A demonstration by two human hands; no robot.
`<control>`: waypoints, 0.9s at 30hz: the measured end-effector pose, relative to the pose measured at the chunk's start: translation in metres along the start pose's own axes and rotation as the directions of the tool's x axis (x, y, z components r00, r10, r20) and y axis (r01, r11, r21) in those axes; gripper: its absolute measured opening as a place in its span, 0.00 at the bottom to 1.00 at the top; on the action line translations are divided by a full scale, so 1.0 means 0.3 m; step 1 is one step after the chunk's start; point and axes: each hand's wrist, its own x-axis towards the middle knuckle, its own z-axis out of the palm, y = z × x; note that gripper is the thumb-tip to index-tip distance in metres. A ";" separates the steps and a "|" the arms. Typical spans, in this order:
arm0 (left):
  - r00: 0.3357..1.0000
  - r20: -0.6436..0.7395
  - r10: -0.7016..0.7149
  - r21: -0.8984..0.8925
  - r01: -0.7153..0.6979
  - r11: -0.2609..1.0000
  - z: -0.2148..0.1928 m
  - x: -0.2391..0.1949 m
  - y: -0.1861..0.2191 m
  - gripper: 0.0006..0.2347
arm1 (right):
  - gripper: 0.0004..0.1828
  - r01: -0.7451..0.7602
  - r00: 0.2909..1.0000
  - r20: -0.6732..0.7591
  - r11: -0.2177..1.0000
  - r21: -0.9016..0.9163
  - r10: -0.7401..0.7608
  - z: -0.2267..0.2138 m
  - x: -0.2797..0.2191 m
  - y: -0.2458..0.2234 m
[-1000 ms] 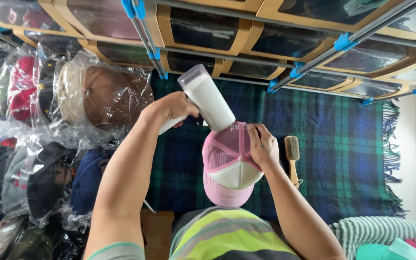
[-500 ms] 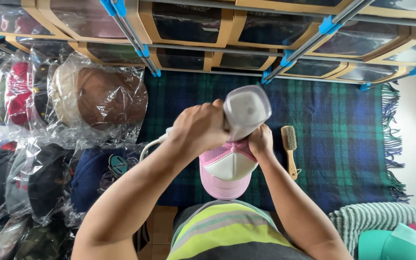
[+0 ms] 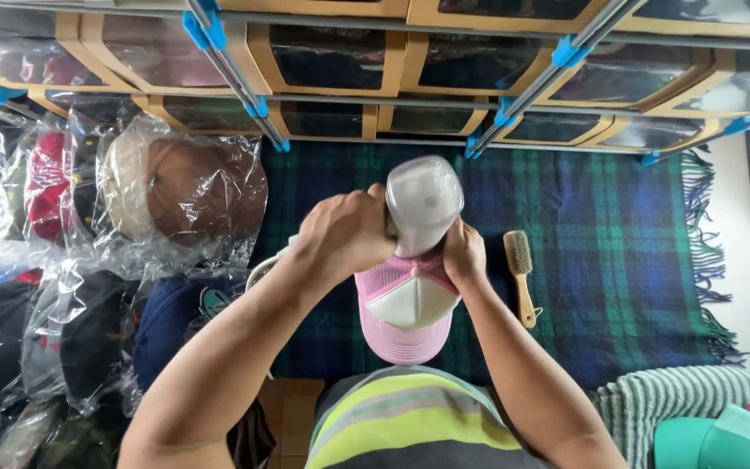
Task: The person cleans a pink and white baseball cap by first brushing the inside and outside with a wooden brush. They then use a white handheld steamer to apply steam to the cap's surface.
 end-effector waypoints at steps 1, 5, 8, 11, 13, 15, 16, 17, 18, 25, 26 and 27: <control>1.000 0.024 -0.002 -0.002 0.002 1.000 -0.005 -0.031 0.000 0.27 | 0.37 -0.020 1.000 -0.010 1.000 0.019 0.020 0.001 -0.009 0.003; 0.996 0.092 -0.009 0.018 0.007 1.000 -0.014 -0.047 -0.012 0.30 | 0.36 -0.049 0.998 -0.026 0.998 0.038 0.050 0.032 0.047 0.088; 0.990 0.128 -0.065 -0.007 0.067 0.998 -0.075 0.030 0.031 0.27 | 0.36 -0.043 0.999 -0.002 0.999 -0.021 0.043 -0.010 -0.034 -0.043; 0.988 0.125 -0.093 -0.107 0.107 0.988 -0.006 0.222 -0.077 0.27 | 0.38 0.005 1.000 -0.003 0.999 -0.044 -0.006 0.006 -0.018 -0.013; 0.949 0.235 -0.211 -0.281 0.274 0.920 -0.035 0.243 -0.179 0.25 | 0.38 0.008 1.000 0.004 0.999 -0.043 -0.008 -0.003 -0.046 -0.042; 0.889 0.351 -0.295 -0.416 0.430 0.802 -0.024 0.239 -0.284 0.24 | 0.38 0.018 1.000 0.002 0.999 -0.032 -0.018 -0.007 -0.043 -0.051; 0.854 0.393 -0.340 -0.484 0.507 0.713 0.006 0.223 -0.342 0.23 | 0.37 0.022 1.000 0.012 0.999 -0.032 -0.022 -0.006 -0.028 -0.042; 0.811 0.446 -0.379 -0.540 0.581 0.609 0.045 0.202 -0.403 0.23 | 0.37 0.019 1.000 0.025 0.999 -0.035 -0.018 -0.001 -0.022 -0.026; 0.810 0.447 -0.379 -0.535 0.582 0.612 0.136 0.195 -0.476 0.23 | 0.37 0.015 1.000 0.024 0.999 -0.030 -0.014 -0.001 -0.007 -0.017; 0.885 0.292 -0.362 -0.906 0.378 0.193 0.486 -0.131 -0.586 0.18 | 0.34 0.069 0.997 0.033 0.996 -0.062 -0.067 0.008 0.001 0.016; 0.905 0.206 -0.373 -0.936 0.293 0.196 0.482 -0.195 -0.545 0.19 | 0.34 0.088 0.996 0.025 0.994 -0.066 -0.087 0.007 0.001 0.018; 0.906 0.206 -0.370 -0.936 0.292 0.195 0.483 -0.232 -0.515 0.19 | 0.34 0.088 0.996 0.022 0.994 -0.068 -0.086 0.012 0.002 0.020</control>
